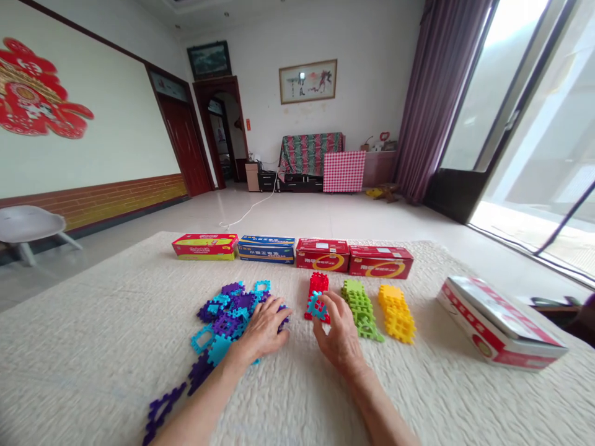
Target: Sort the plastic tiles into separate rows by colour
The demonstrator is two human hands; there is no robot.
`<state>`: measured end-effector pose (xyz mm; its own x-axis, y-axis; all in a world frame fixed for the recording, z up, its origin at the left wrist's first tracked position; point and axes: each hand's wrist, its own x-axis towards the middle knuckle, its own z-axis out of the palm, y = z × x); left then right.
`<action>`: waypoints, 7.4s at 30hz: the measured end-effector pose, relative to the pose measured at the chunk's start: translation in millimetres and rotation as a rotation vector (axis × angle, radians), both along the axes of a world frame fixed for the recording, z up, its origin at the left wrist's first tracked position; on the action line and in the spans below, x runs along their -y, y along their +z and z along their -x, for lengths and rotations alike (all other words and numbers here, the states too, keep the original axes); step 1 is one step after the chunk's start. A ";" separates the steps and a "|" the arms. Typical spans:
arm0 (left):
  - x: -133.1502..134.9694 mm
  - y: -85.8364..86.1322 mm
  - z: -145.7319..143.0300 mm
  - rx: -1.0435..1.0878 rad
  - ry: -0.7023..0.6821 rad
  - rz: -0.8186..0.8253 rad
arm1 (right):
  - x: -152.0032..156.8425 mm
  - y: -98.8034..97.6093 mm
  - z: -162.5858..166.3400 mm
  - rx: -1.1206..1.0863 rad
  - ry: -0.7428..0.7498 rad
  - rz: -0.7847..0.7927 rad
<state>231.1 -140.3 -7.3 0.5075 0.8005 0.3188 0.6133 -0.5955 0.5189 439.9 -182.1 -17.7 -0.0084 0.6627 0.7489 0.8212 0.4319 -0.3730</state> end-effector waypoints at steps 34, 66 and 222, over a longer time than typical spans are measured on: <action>-25.3 -13.5 -19.6 -0.248 0.151 -0.189 | -1.2 -20.6 3.5 0.132 0.021 0.086; -26.1 -10.3 -17.7 -0.153 0.294 -0.150 | -48.4 -0.3 58.1 0.115 0.106 0.286; -151.4 28.9 148.5 0.238 0.390 0.149 | -154.8 26.3 63.0 0.574 -0.013 0.761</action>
<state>82.6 11.1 21.6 0.0874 0.9624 0.2573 0.6300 -0.2535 0.7341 376.9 -27.2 8.6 -0.2303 0.9731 0.0006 0.9693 0.2294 -0.0884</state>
